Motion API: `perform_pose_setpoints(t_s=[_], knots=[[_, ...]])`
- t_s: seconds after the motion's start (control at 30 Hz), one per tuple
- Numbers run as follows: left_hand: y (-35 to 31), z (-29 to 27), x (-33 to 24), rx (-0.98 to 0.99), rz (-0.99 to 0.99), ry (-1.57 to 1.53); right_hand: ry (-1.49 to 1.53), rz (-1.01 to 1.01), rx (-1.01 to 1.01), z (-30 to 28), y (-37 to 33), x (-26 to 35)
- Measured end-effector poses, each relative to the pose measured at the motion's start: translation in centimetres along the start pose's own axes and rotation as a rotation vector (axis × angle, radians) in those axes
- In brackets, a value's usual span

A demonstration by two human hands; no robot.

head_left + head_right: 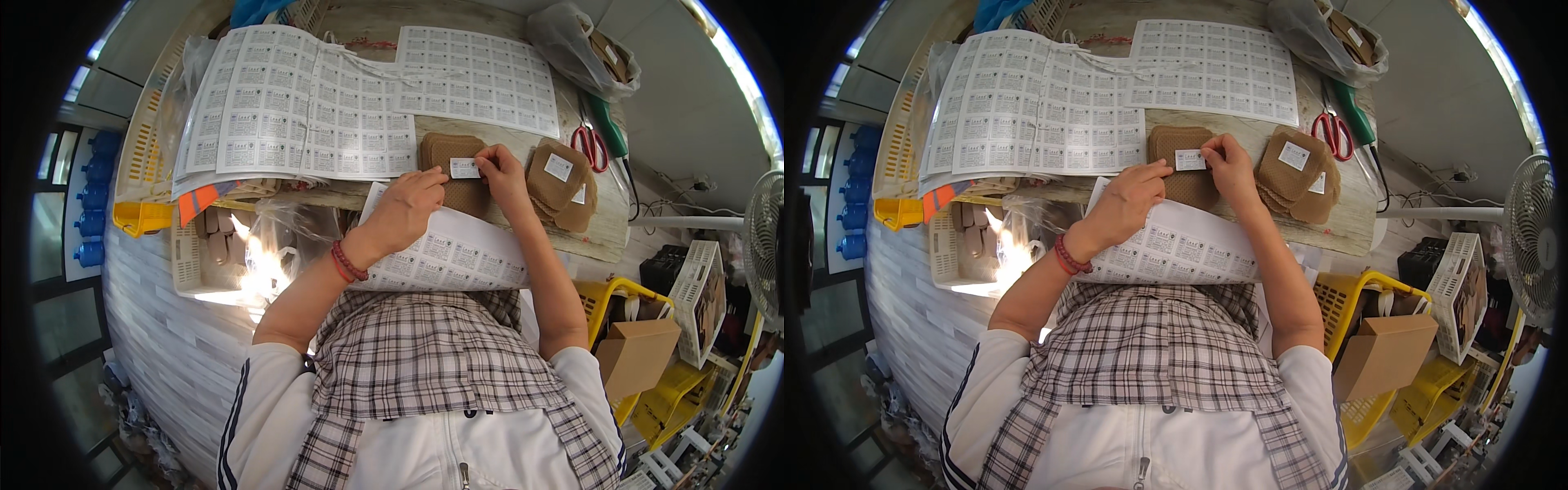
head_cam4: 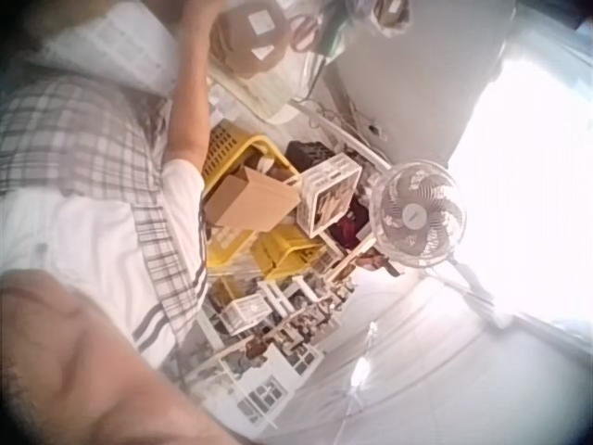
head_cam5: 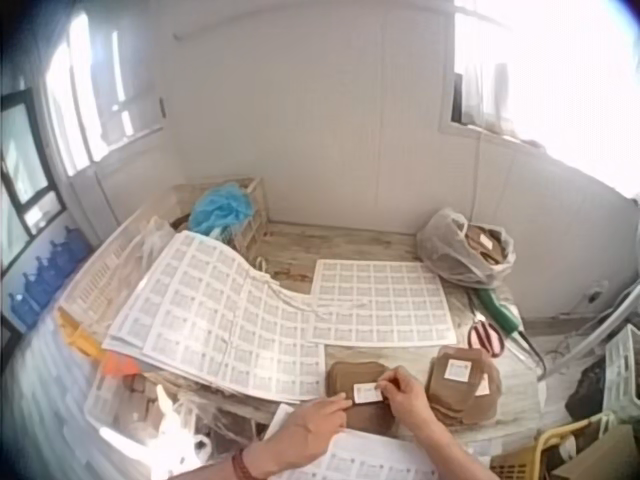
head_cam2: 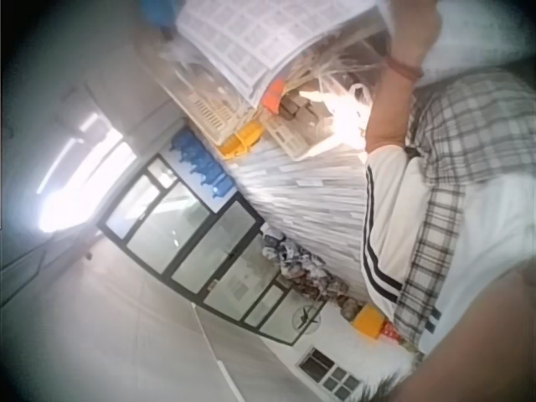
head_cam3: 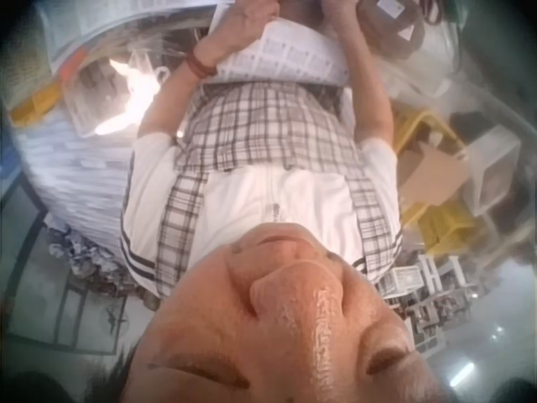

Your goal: The person repeatedly peels small white labels from a sheet and affixes them to small brown paper packages on a table. The person handles the label sheet and packages by hand, placing each labeled package into a growing stack.

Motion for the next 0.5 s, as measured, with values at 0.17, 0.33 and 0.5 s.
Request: perform_pose_setpoints(t_s=[0.17,0.33,0.5], knots=[[0.0,-0.1,0.0,0.010,-0.008,0.010,-0.029,-0.014,-0.006,0.1,0.0,-0.2],[-0.1,-0.1,-0.2,0.026,-0.056,-0.006,-0.107,-0.043,-0.036,0.2,0.0,-0.7],[0.2,-0.8,-0.8,0.082,-0.049,0.001,-0.152,-0.063,-0.050,0.3,-0.2,-0.5]])
Point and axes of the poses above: each hand's wrist, its own y-axis towards the middle knuckle, its own z-axis out of the palm, x = y × z, the point moved 1 cm from there along y, towards the middle knuckle, and after that the axes turned 14 degrees about x, right-handed, at the moved point
